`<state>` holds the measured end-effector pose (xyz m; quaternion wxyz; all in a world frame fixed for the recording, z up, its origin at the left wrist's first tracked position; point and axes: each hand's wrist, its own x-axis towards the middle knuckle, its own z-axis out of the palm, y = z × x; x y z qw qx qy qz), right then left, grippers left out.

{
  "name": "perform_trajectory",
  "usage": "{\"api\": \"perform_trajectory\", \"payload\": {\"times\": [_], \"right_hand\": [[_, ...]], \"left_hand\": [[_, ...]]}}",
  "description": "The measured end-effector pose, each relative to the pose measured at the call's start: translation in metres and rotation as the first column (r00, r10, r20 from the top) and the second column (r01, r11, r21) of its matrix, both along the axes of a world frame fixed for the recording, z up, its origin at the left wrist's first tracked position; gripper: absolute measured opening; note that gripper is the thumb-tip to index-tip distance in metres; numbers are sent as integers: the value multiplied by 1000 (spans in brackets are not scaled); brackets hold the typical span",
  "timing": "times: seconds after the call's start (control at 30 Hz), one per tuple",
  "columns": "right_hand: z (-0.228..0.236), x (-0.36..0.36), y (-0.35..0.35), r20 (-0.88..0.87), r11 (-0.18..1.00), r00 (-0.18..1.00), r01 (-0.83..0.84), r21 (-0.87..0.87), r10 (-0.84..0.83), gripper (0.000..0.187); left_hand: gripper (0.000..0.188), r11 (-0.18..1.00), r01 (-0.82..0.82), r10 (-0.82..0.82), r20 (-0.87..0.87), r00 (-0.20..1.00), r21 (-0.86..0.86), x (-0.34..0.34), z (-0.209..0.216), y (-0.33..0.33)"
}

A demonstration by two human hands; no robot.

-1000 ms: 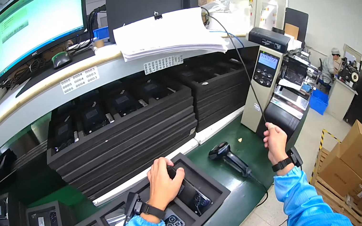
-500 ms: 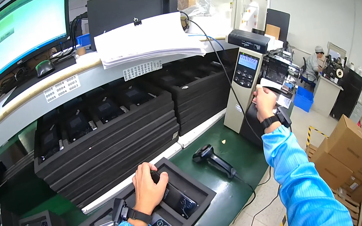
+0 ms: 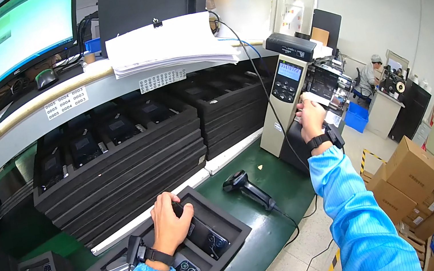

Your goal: The recorder is scanning and packing smartphones into protective foam trays at an industrial assembly line station.

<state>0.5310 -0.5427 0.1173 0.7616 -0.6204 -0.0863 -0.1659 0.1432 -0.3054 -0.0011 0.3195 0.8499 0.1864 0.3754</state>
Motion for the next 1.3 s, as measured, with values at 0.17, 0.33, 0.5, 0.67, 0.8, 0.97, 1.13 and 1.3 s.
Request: {"api": "perform_trajectory", "payload": {"times": [0.17, 0.33, 0.5, 0.67, 0.8, 0.97, 1.13, 1.3], "right_hand": [[-47, 40, -31, 224, 964, 947, 252, -81, -229, 28], [-99, -71, -37, -199, 998, 979, -40, -40, 31, 22], [-92, -167, -15, -334, 667, 750, -661, -343, 571, 24], [-56, -219, 22, -744, -231, 175, -883, -408, 645, 31], [-62, -235, 37, -822, -419, 176, -791, -445, 542, 30], [-63, -230, 42, -835, -465, 157, -769, -439, 528, 38], [-63, -236, 33, -778, -278, 292, -817, -505, 557, 48], [-104, -199, 8, -237, 442, 725, -609, -658, 646, 34]], "left_hand": [[33, 999, 19, -20, 15, 1000, 31, 2, -4, 0], [34, 1000, 23, -23, -21, 1000, -18, 0, -3, 2], [35, 1000, 27, -27, -9, 1000, 0, 3, -5, 4], [35, 1000, 17, -17, -10, 1000, -11, 0, -6, 6], [36, 1000, 21, -21, -12, 1000, -13, 3, -10, 2], [35, 1000, 8, -8, -19, 1000, -3, -2, -8, 2], [34, 1000, 10, -9, -52, 999, 29, -1, -10, 2], [36, 976, -3, 26, -104, 994, 216, 5, -13, -2]]}}
